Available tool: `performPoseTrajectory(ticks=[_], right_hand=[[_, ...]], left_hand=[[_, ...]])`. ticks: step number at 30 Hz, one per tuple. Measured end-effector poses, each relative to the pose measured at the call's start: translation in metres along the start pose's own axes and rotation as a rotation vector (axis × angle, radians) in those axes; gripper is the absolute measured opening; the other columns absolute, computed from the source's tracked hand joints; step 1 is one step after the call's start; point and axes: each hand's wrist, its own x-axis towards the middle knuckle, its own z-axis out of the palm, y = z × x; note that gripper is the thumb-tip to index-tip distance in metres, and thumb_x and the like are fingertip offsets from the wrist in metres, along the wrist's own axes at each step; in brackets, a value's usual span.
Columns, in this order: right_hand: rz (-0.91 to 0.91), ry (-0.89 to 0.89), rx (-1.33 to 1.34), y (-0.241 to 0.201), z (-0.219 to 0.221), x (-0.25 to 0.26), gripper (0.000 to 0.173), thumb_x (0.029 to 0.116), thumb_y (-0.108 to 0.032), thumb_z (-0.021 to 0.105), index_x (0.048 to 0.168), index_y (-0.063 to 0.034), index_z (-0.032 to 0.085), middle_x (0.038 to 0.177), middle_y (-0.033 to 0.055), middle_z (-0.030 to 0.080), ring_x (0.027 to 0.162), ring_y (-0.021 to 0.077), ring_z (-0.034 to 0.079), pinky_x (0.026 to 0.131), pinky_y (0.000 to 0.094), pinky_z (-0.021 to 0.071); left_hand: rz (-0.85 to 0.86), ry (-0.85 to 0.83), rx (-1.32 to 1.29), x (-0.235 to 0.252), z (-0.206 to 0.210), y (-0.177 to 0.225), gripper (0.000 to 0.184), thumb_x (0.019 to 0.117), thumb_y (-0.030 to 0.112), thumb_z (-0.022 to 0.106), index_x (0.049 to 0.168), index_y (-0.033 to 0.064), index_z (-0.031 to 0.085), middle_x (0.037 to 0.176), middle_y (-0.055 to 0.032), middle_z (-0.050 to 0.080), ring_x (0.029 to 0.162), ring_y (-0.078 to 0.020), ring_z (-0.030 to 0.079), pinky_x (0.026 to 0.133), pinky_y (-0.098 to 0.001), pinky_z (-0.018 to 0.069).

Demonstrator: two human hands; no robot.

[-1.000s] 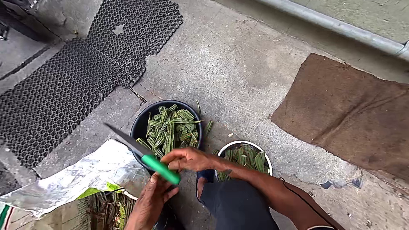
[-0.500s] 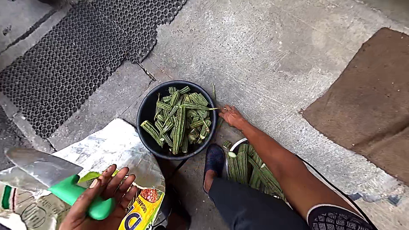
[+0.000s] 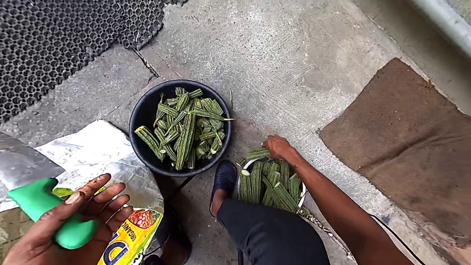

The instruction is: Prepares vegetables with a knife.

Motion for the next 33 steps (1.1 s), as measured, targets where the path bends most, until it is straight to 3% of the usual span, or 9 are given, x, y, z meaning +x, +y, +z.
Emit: performPoseTrajectory(ticks=[4, 11, 15, 17, 19, 21, 24, 28, 33], right_hand=[[0.002, -0.099, -0.069, 0.002, 0.019, -0.038, 0.061, 0.0753, -0.024, 0.087, 0.133, -0.0226, 0.067, 0.130, 0.0162, 0.062, 0.119, 0.0408, 0.060, 0.089, 0.0626, 0.0527], [-0.019, 0.157, 0.213, -0.007, 0.013, -0.054, 0.026, 0.0959, -0.020, 0.067, 0.120, -0.0124, 0.073, 0.117, 0.0145, 0.071, 0.111, 0.0344, 0.067, 0.095, 0.0596, 0.0525], [-0.194, 0.387, 0.762, -0.096, -0.083, -0.105, 0.025, 0.1023, -0.019, 0.064, 0.121, -0.0049, 0.070, 0.107, 0.0130, 0.075, 0.096, 0.0270, 0.074, 0.090, 0.0523, 0.0602], [-0.400, 0.379, 1.035, -0.159, -0.134, -0.144, 0.026, 0.1027, -0.020, 0.061, 0.121, -0.0036, 0.069, 0.105, 0.0121, 0.076, 0.092, 0.0245, 0.075, 0.085, 0.0432, 0.0631], [-0.656, 0.235, 1.214, -0.212, -0.166, -0.177, 0.042, 0.1006, -0.038, 0.064, 0.126, -0.0050, 0.069, 0.112, 0.0154, 0.074, 0.099, 0.0275, 0.074, 0.086, 0.0406, 0.0632], [-0.752, 0.125, 1.241, -0.261, -0.180, -0.200, 0.066, 0.0900, -0.056, 0.072, 0.133, -0.0062, 0.066, 0.124, 0.0174, 0.071, 0.110, 0.0307, 0.071, 0.090, 0.0424, 0.0622], [-0.653, 0.113, 1.203, -0.325, -0.167, -0.214, 0.075, 0.0846, -0.061, 0.075, 0.138, -0.0107, 0.061, 0.125, 0.0090, 0.070, 0.112, 0.0212, 0.069, 0.092, 0.0362, 0.0598], [-0.368, 0.135, 1.576, -0.371, -0.139, -0.198, 0.031, 0.1081, -0.026, 0.049, 0.120, -0.0025, 0.064, 0.112, 0.0135, 0.073, 0.098, 0.0205, 0.072, 0.082, 0.0358, 0.0618], [-0.171, 0.170, 1.732, -0.374, -0.127, -0.169, 0.025, 0.1092, -0.021, 0.044, 0.109, -0.0051, 0.064, 0.090, 0.0102, 0.074, 0.070, 0.0183, 0.072, 0.063, 0.0359, 0.0634]], left_hand=[[0.021, -0.047, -0.002, -0.004, -0.004, 0.005, 0.040, 0.1100, 0.026, 0.029, 0.130, 0.0150, 0.062, 0.106, -0.0061, 0.076, 0.088, -0.0177, 0.075, 0.079, -0.0345, 0.0636], [0.141, -0.042, -0.025, -0.003, -0.026, -0.002, 0.036, 0.1075, 0.030, 0.041, 0.132, 0.0136, 0.063, 0.106, -0.0073, 0.074, 0.088, -0.0177, 0.074, 0.076, -0.0347, 0.0639], [0.250, 0.011, 0.118, -0.021, -0.013, 0.001, 0.027, 0.1068, 0.018, 0.049, 0.126, 0.0040, 0.062, 0.105, -0.0125, 0.073, 0.090, -0.0232, 0.072, 0.079, -0.0413, 0.0614], [0.328, -0.017, 0.319, -0.032, -0.014, 0.001, 0.026, 0.1044, 0.028, 0.057, 0.112, 0.0035, 0.065, 0.086, -0.0095, 0.072, 0.073, -0.0196, 0.069, 0.068, -0.0390, 0.0599], [0.318, -0.028, 0.527, -0.045, -0.010, 0.010, 0.038, 0.1031, 0.043, 0.058, 0.102, 0.0064, 0.068, 0.075, -0.0073, 0.068, 0.062, -0.0190, 0.065, 0.058, -0.0405, 0.0559], [0.325, -0.032, 0.674, -0.055, -0.003, 0.021, 0.042, 0.1019, 0.046, 0.060, 0.093, 0.0061, 0.069, 0.072, -0.0083, 0.065, 0.064, -0.0225, 0.064, 0.061, -0.0476, 0.0547], [0.397, -0.074, 0.946, -0.058, -0.001, 0.023, 0.037, 0.0979, 0.046, 0.060, 0.107, 0.0117, 0.072, 0.089, -0.0091, 0.072, 0.086, -0.0274, 0.071, 0.074, -0.0568, 0.0569], [0.345, -0.273, 1.248, -0.075, -0.027, 0.040, 0.058, 0.0893, 0.055, 0.070, 0.126, 0.0097, 0.065, 0.110, -0.0141, 0.071, 0.104, -0.0340, 0.069, 0.086, -0.0620, 0.0541], [0.408, -0.266, 0.966, -0.082, -0.173, 0.094, 0.048, 0.0992, 0.054, 0.062, 0.124, 0.0143, 0.073, 0.108, -0.0057, 0.075, 0.101, -0.0206, 0.071, 0.094, -0.0522, 0.0567]])
